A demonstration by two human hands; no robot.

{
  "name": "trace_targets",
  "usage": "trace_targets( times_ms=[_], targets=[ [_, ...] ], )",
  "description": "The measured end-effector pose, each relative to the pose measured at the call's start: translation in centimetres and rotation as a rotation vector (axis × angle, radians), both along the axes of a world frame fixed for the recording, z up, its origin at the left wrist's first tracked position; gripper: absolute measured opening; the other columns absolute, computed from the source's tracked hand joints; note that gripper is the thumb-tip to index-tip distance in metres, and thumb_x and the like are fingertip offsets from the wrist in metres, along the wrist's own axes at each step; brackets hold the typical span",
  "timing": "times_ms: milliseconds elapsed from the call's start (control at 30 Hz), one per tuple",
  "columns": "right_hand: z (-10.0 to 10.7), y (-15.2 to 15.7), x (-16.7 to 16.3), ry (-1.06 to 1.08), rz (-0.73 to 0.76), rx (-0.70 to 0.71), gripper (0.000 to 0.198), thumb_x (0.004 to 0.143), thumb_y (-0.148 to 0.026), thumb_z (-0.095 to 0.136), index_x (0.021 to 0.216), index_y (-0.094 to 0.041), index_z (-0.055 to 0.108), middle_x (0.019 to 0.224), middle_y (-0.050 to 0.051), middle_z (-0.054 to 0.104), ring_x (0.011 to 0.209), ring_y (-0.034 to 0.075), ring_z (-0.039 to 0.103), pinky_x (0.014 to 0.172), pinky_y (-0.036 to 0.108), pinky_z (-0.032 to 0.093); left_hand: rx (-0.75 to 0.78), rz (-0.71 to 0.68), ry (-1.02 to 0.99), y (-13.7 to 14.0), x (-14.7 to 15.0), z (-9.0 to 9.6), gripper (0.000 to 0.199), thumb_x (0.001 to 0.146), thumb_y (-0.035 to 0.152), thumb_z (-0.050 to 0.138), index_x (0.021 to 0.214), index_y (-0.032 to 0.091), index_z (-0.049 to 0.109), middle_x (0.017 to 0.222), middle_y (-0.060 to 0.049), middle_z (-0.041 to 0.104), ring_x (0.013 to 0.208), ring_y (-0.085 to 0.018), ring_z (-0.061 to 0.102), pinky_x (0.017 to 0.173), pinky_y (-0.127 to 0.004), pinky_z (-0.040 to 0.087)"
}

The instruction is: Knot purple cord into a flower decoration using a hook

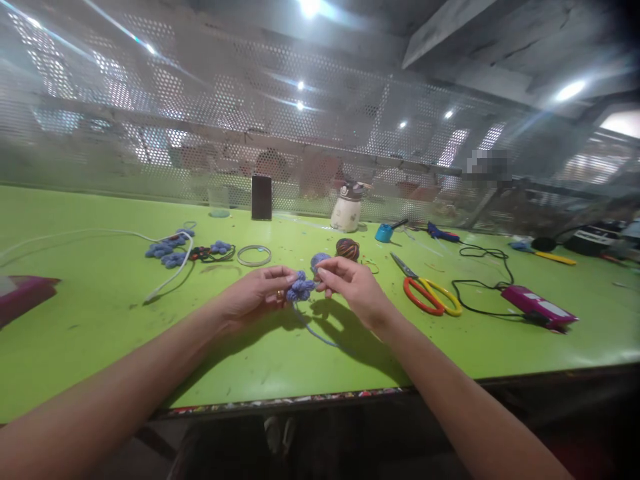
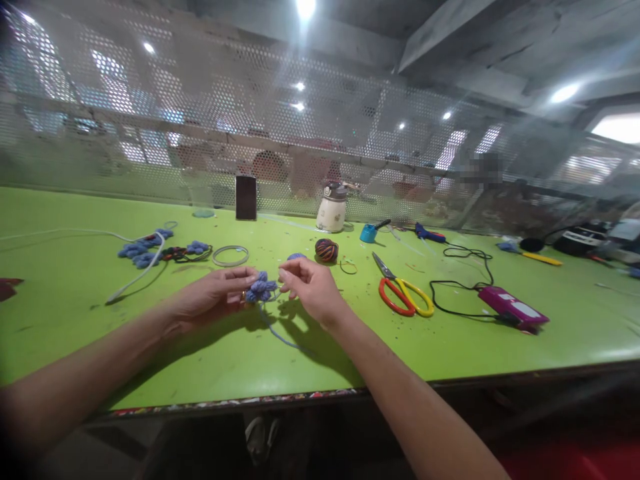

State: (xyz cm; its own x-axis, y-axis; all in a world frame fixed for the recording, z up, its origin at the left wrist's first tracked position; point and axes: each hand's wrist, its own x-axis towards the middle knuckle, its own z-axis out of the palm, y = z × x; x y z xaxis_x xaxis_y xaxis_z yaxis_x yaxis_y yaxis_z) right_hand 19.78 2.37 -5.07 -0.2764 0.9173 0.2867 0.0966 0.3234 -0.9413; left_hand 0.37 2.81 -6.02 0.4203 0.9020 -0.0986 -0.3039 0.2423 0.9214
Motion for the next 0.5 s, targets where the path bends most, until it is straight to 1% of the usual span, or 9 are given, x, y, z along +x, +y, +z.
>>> trace_targets(
  times_ms=[67,133,167,267,400,433,500],
  targets=[
    [-0.3,0.2,-0.1,0.053,0.09,-0.17,0.022,0.077,-0.032,0.068,0.09,-0.015,0.064,0.08,0.004,0.064,0.067,0.012,0.059,0.059,0.026,0.046,0.002,0.003,-0.007,0.0,0.0,0.0,0.013,0.073,0.018,0.073,0.08,0.012,0.063,0.079,-0.004,0.062,0.066,-0.009,0.057,0.059,-0.019,0.045],
    [-0.7,0.3,-0.3,0.112,0.158,-0.27,0.023,0.074,-0.032,0.072,0.088,-0.015,0.065,0.08,0.004,0.065,0.064,0.01,0.058,0.059,0.025,0.046,0.005,0.008,-0.003,0.1,0.0,-0.1,0.013,0.074,0.019,0.073,0.08,0.013,0.063,0.078,-0.004,0.062,0.067,-0.009,0.057,0.059,-0.018,0.044],
    [-0.8,0.2,-0.4,0.14,0.173,-0.298,0.024,0.072,-0.032,0.073,0.087,-0.015,0.065,0.079,0.003,0.065,0.063,0.01,0.058,0.058,0.025,0.046,0.007,0.008,0.001,0.1,0.1,-0.2,0.013,0.074,0.019,0.072,0.08,0.013,0.063,0.078,-0.004,0.062,0.067,-0.01,0.058,0.059,-0.019,0.044],
    [-1.1,0.0,-0.8,0.178,0.165,-0.34,0.025,0.07,-0.033,0.075,0.08,-0.013,0.063,0.071,0.002,0.063,0.056,0.009,0.057,0.053,0.024,0.044,0.01,0.01,0.007,0.0,0.2,-0.3,0.014,0.077,0.024,0.069,0.082,0.012,0.064,0.079,-0.005,0.063,0.069,-0.012,0.059,0.06,-0.02,0.046],
    [-1.2,-0.1,-1.0,0.159,0.119,-0.354,0.029,0.07,-0.037,0.075,0.076,-0.013,0.06,0.063,0.001,0.063,0.051,0.008,0.057,0.048,0.021,0.041,0.024,0.015,0.021,-0.4,0.3,0.1,0.033,0.084,0.043,0.058,0.089,0.011,0.065,0.084,-0.01,0.066,0.075,-0.015,0.061,0.066,-0.024,0.048],
    [-1.2,-0.1,-1.1,0.159,0.111,-0.353,0.03,0.07,-0.038,0.075,0.077,-0.013,0.06,0.064,0.001,0.063,0.051,0.008,0.057,0.047,0.021,0.041,0.038,-0.002,0.016,-0.4,0.4,0.3,0.033,0.084,0.043,0.059,0.091,0.011,0.065,0.086,-0.01,0.067,0.077,-0.016,0.062,0.069,-0.026,0.049],
    [-1.4,-0.1,-1.2,0.169,0.106,-0.356,0.033,0.069,-0.04,0.075,0.079,-0.013,0.059,0.063,0.002,0.064,0.049,0.008,0.057,0.045,0.02,0.041,0.069,-0.036,0.005,-0.5,0.4,0.4,0.026,0.078,0.032,0.069,0.094,0.012,0.064,0.088,-0.009,0.068,0.08,-0.016,0.064,0.076,-0.028,0.049]
  ],
)
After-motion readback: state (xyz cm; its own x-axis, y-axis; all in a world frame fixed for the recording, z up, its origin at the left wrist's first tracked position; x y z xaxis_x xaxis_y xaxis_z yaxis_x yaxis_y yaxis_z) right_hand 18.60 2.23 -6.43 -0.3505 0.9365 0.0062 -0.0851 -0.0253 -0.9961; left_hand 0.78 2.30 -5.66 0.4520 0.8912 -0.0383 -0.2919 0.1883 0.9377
